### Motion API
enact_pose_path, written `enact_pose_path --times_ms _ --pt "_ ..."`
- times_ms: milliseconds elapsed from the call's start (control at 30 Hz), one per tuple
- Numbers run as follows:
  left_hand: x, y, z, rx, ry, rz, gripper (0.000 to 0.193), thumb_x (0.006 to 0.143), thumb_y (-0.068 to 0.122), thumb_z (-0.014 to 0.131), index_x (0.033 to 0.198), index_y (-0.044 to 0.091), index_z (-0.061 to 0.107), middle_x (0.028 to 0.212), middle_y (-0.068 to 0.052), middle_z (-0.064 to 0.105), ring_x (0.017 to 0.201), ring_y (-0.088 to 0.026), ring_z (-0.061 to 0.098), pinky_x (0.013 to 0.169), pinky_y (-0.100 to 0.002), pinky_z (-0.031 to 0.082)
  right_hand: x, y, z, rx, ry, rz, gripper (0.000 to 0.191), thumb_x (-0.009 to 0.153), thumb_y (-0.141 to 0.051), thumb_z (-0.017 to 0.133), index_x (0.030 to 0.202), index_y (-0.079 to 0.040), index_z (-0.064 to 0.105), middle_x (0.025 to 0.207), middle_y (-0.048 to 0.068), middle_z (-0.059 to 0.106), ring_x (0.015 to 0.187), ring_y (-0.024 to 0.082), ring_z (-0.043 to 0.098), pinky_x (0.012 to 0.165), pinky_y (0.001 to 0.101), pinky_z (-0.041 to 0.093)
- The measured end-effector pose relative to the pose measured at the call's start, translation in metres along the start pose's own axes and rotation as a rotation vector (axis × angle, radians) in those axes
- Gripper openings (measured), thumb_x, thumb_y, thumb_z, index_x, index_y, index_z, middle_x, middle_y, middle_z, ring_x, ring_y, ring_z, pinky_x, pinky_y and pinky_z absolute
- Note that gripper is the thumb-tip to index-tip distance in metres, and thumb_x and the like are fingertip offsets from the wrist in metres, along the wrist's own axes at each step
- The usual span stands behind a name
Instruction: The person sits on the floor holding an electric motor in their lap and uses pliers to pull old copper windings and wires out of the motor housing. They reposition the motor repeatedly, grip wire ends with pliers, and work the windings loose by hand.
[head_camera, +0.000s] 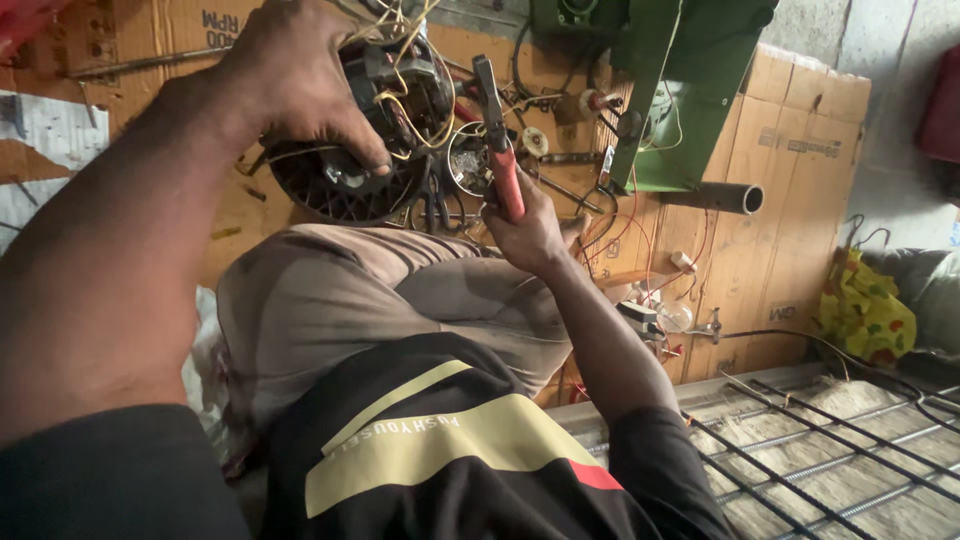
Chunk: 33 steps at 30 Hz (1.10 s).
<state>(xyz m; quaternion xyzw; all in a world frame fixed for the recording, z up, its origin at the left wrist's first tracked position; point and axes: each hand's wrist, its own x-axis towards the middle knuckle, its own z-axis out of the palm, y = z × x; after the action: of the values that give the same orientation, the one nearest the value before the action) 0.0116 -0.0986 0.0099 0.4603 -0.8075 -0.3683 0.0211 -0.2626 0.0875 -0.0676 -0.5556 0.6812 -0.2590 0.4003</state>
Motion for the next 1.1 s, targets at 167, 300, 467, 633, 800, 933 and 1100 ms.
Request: enact_pose_path --times_ms 167,300,467,633,800,933,1100 --pt "-0.005 0.015 -0.006 0.281 -0.121 -0.071 0.111 0.028 0.064 0.101 0.117 0.006 0.070 0.104 -0.022 0.074 0.100 -0.041 0.071 0.096 -0.059 0.054 -0.012 -0.004 0.006 -0.003 0.029 0.074 0.043 0.089 -0.004 0.067 0.130 -0.004 0.057 0.097 0.005 0.066 0.089 0.015 0.064 0.083 0.0302 0.054" --pt "-0.005 0.035 0.003 0.455 -0.157 -0.163 0.130 0.026 0.072 0.101 0.130 0.006 0.060 0.121 -0.020 0.068 0.129 -0.039 0.054 0.110 -0.080 0.016 -0.016 -0.010 0.010 -0.026 0.051 -0.018 0.045 0.087 -0.005 0.066 0.131 -0.004 0.056 0.098 0.009 0.068 0.091 0.020 0.068 0.084 0.0327 0.054" --pt "-0.017 0.047 0.015 0.433 0.019 -0.217 0.132 0.023 0.067 0.101 0.131 0.005 0.057 0.113 -0.019 0.071 0.127 -0.037 0.053 0.104 -0.083 0.013 -0.019 -0.012 0.014 -0.076 0.053 -0.057 0.038 0.085 -0.002 0.063 0.122 -0.005 0.058 0.098 0.012 0.070 0.093 0.027 0.072 0.086 0.0371 0.056" --pt "-0.030 0.046 0.026 0.408 0.142 -0.103 0.102 0.041 0.053 0.098 0.125 0.007 0.062 0.110 -0.013 0.074 0.125 -0.032 0.057 0.104 -0.066 0.028 -0.023 -0.010 0.025 -0.171 0.102 0.069 0.038 0.085 -0.006 0.062 0.123 -0.009 0.058 0.103 0.010 0.073 0.100 0.031 0.073 0.087 0.0410 0.055" --pt "-0.033 0.046 0.032 0.441 0.255 -0.084 0.112 0.033 0.056 0.097 0.126 0.007 0.059 0.108 -0.012 0.073 0.123 -0.029 0.054 0.098 -0.063 0.031 -0.030 -0.013 0.030 -0.243 0.129 0.116 0.040 0.088 -0.012 0.062 0.128 -0.012 0.057 0.104 0.013 0.073 0.101 0.035 0.071 0.088 0.0438 0.054" --pt "-0.036 0.046 0.035 0.443 0.241 -0.083 0.104 0.037 0.054 0.096 0.123 0.008 0.061 0.108 -0.011 0.072 0.125 -0.028 0.051 0.099 -0.058 0.033 -0.042 -0.018 0.025 -0.196 0.099 0.159 0.054 0.082 -0.007 0.058 0.135 -0.012 0.057 0.107 0.017 0.072 0.104 0.037 0.070 0.090 0.0443 0.054" --pt "-0.036 0.040 0.035 0.409 0.208 -0.086 0.092 0.047 0.040 0.091 0.127 0.010 0.058 0.112 -0.010 0.070 0.124 -0.030 0.051 0.102 -0.062 0.032 -0.058 -0.034 -0.001 -0.230 0.030 0.214 0.041 0.091 -0.013 0.059 0.131 -0.009 0.056 0.112 0.015 0.070 0.107 0.034 0.069 0.092 0.0423 0.053"
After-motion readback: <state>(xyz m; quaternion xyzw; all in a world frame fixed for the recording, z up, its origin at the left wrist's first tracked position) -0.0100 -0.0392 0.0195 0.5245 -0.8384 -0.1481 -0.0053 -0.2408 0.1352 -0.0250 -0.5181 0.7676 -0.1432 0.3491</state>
